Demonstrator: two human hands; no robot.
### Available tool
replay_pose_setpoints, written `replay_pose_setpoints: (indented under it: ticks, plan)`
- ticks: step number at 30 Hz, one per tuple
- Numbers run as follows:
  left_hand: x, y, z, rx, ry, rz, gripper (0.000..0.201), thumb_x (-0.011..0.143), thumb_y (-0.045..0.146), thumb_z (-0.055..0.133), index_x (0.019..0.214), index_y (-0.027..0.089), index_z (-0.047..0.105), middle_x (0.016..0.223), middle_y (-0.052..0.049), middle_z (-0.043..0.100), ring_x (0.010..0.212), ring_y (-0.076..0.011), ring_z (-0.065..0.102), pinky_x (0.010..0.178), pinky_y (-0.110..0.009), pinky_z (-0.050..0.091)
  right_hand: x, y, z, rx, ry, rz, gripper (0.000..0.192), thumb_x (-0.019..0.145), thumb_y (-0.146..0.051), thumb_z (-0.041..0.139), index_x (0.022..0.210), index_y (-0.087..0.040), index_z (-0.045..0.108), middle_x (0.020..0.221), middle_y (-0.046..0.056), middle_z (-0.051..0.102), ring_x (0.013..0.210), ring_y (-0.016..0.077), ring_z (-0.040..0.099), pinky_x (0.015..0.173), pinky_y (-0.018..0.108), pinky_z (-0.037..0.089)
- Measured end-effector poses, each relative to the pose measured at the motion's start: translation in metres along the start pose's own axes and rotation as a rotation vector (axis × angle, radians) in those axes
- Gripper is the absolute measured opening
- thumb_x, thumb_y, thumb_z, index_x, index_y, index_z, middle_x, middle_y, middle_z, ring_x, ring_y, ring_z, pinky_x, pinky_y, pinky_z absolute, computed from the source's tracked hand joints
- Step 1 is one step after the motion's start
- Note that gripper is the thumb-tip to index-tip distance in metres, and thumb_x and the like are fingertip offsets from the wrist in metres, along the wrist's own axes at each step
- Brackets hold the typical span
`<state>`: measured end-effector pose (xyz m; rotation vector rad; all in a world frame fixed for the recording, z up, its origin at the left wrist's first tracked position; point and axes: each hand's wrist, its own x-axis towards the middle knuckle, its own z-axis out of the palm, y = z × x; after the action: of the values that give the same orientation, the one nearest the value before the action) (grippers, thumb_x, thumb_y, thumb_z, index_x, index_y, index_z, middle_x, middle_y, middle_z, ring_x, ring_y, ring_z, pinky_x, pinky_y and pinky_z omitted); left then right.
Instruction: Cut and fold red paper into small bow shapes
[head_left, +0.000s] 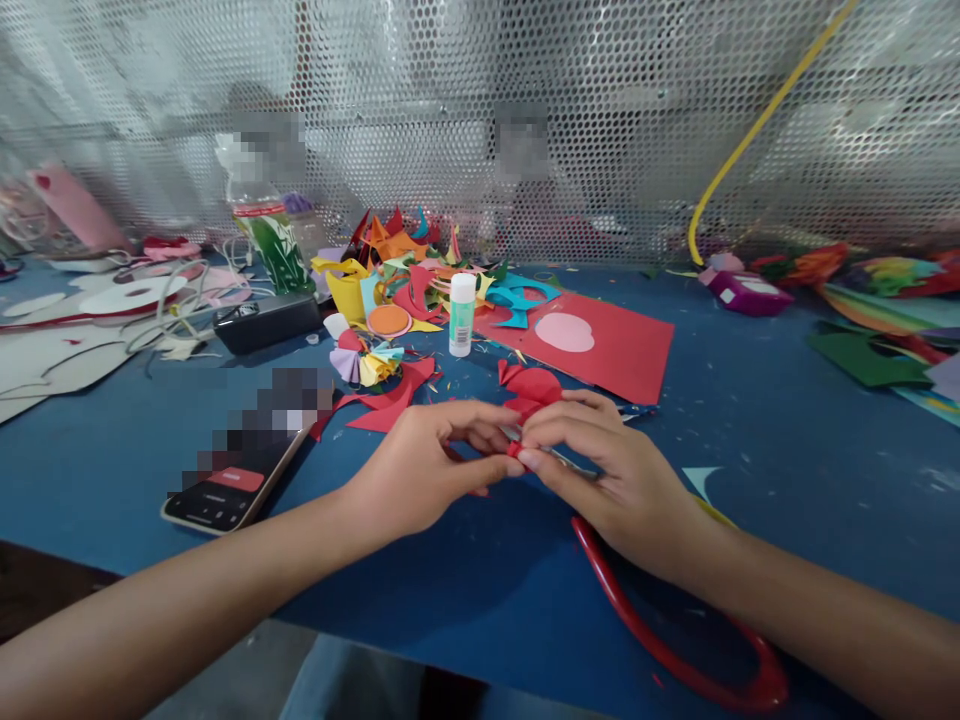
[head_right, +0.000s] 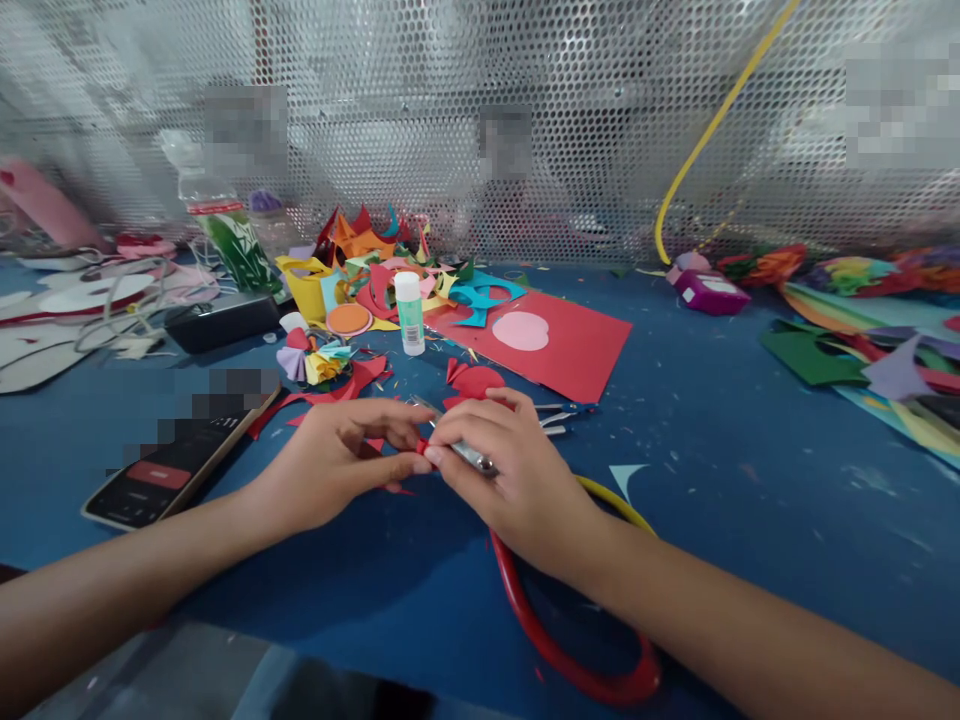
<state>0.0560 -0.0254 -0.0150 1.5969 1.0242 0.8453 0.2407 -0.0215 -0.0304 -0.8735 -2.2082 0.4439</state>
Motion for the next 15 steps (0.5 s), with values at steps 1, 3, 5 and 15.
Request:
replay_pose_setpoints:
  ticks: [1, 3, 5, 15]
  plan:
    - [0.0, 0.0003, 0.0, 0.03, -0.015, 0.006, 0.024, 0.073, 0.022, 0.066, 0.096, 0.017, 0.066, 0.078, -0.002, 0.068, 0.068, -0.0125, 0.063, 0.052, -0.019, 0.053, -0.0004, 0.0005, 0.0, -0.022, 0.006, -0.01, 0.009, 0.085, -0.019, 0.052, 0.079, -0.024, 0.055, 0.079, -0.002, 0.065, 0.08, 0.0155, 0.059, 0.089, 0.04, 0.029]
    - [0.0, 0.0001, -0.0005, 0.117, -0.015, 0.072, 0.016, 0.076, 0.021, 0.062, 0.089, 0.018, 0.07, 0.083, -0.003, 0.07, 0.073, -0.0138, 0.064, 0.057, -0.02, 0.053, -0.0007, 0.002, 0.0002, -0.066, 0.023, -0.014, 0.007, 0.083, -0.019, 0.053, 0.078, -0.024, 0.054, 0.08, -0.002, 0.065, 0.079, 0.0158, 0.06, 0.09, 0.042, 0.026]
    - [0.0, -0.001, -0.0015, 0.209, 0.025, 0.158, 0.015, 0.077, 0.018, 0.06, 0.087, 0.02, 0.071, 0.084, -0.002, 0.071, 0.075, -0.0139, 0.064, 0.065, -0.021, 0.053, -0.0005, 0.0037, 0.0005, -0.103, 0.045, 0.002, 0.006, 0.081, -0.019, 0.054, 0.079, -0.024, 0.053, 0.08, -0.002, 0.065, 0.078, 0.0164, 0.06, 0.091, 0.044, 0.025]
    - [-0.0016, -0.0026, 0.0003, 0.347, 0.079, 0.185, 0.002, 0.071, 0.017, 0.066, 0.07, 0.017, 0.065, 0.066, 0.002, 0.065, 0.059, -0.0078, 0.058, 0.052, -0.015, 0.045, -0.0007, 0.0003, 0.0013, -0.161, 0.045, -0.101, 0.007, 0.081, -0.018, 0.055, 0.079, -0.025, 0.055, 0.084, 0.0, 0.064, 0.084, 0.0175, 0.058, 0.091, 0.044, 0.024]
